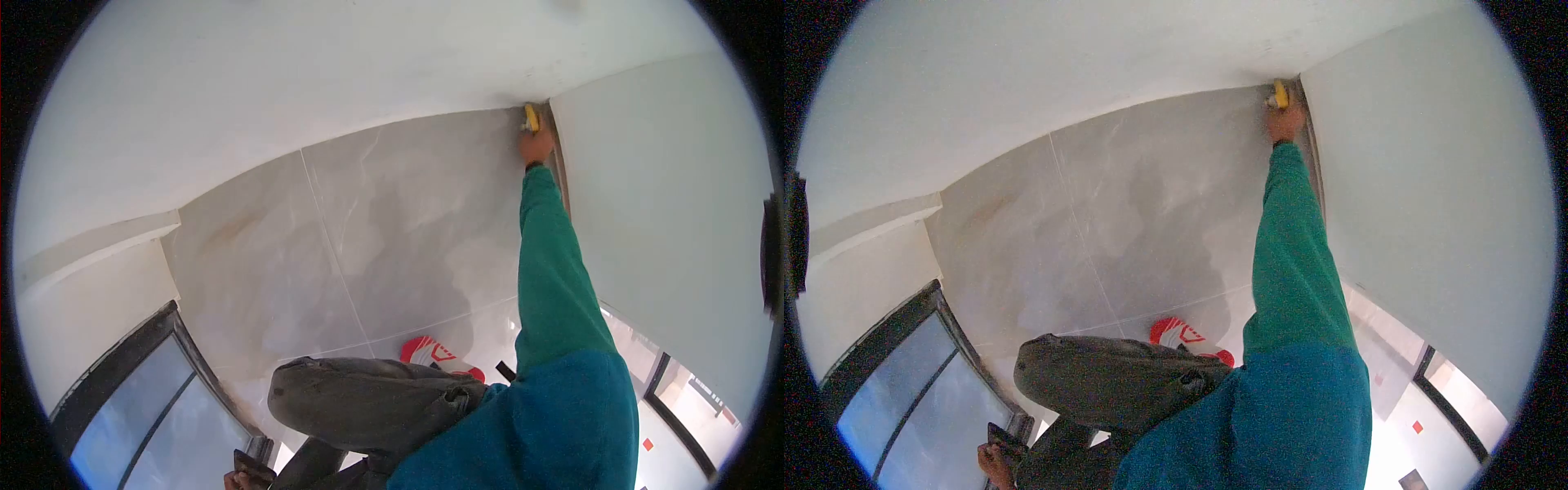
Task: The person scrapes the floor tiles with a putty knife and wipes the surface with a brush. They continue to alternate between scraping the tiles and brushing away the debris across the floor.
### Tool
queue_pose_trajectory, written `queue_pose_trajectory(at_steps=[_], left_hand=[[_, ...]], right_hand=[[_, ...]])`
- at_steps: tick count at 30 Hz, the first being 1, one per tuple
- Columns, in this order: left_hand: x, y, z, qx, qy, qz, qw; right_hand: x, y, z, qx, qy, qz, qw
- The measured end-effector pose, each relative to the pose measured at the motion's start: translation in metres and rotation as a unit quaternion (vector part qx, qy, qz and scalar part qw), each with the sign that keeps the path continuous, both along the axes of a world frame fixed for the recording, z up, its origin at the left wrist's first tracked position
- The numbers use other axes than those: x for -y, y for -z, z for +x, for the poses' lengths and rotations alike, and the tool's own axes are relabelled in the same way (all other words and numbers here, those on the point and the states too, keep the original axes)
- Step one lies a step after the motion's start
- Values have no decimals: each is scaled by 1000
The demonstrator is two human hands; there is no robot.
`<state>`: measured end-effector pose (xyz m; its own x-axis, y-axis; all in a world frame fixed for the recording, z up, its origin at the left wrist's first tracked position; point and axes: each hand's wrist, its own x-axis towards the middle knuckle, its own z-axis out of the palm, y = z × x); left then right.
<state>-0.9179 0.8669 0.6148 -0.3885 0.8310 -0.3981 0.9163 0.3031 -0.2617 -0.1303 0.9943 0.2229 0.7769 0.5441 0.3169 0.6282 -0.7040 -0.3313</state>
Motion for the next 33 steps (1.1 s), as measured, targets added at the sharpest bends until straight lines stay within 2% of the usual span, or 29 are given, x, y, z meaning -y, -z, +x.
queue_pose_trajectory(at_steps=[1,2,4,5,7,8,10,11,12,13,15,16,17,18,20,21,22,23,24,25,26,27,28,29,31,32,33], left_hand=[[-3,2,9,-11,-83,21,996],[-7,0,12,-6,-81,21,996],[-19,-5,15,3,-53,-47,998],[-21,-4,16,3,-49,-42,998],[-19,-8,14,70,-66,-17,995],[-13,-9,7,65,-69,-18,995],[-3,-4,-8,103,167,75,978],[-6,-4,-3,98,163,80,978],[-15,-4,7,134,70,81,985],[-18,-3,13,170,-25,82,982],[-15,6,-13,198,2,94,976],[-15,10,-22,231,31,103,967],[-18,8,-19,232,31,101,967],[-25,4,-11,214,15,105,971],[-37,5,3,195,-3,116,974],[-41,3,9,198,22,125,972],[-42,-3,13,197,43,138,970],[-41,-3,2,174,28,120,977],[-37,-2,-10,143,6,104,984],[-36,-3,11,98,54,202,973],[-41,-17,26,152,47,203,966],[-37,-21,25,171,-14,217,961],[-26,-24,22,184,-43,237,953],[-26,-28,40,178,-13,274,945],[-9,-34,50,197,-47,268,942],[-5,-35,58,210,-95,272,934],[9,-33,53,199,-46,272,940]], right_hand=[[5,1,8,-1,-53,-6,999],[1,-31,-22,-117,-92,46,988],[1,-3,-57,-90,-249,112,958],[-4,-8,-74,-89,-246,117,958],[-5,-23,-105,-130,-405,91,901],[-6,-19,-95,-84,-335,147,927],[-6,-34,-71,34,-145,208,967],[-1,-24,-42,34,-59,145,987],[-2,-5,-16,32,28,78,996],[-13,12,-9,29,24,81,996],[-21,34,-6,13,103,-76,992],[-41,16,-55,36,159,-98,982],[-41,36,-85,112,44,83,989],[-47,14,-133,-7,-51,115,992],[-58,23,-214,-83,-248,154,953],[-50,13,-228,-89,-252,156,951],[-48,-6,-246,-216,-374,177,884],[-55,-18,-270,-342,-490,193,778],[-53,-14,-265,-267,-416,189,849],[-49,3,-249,-301,-327,229,866],[-47,8,-216,-199,-292,183,917],[-46,13,-183,-98,-245,132,956],[-52,-21,-181,30,-212,176,961],[-54,-14,-154,-20,-191,165,967],[-63,-35,-183,-34,-108,95,989],[-80,-33,-206,-38,-127,100,986],[-93,-30,-233,-37,-114,99,988]])
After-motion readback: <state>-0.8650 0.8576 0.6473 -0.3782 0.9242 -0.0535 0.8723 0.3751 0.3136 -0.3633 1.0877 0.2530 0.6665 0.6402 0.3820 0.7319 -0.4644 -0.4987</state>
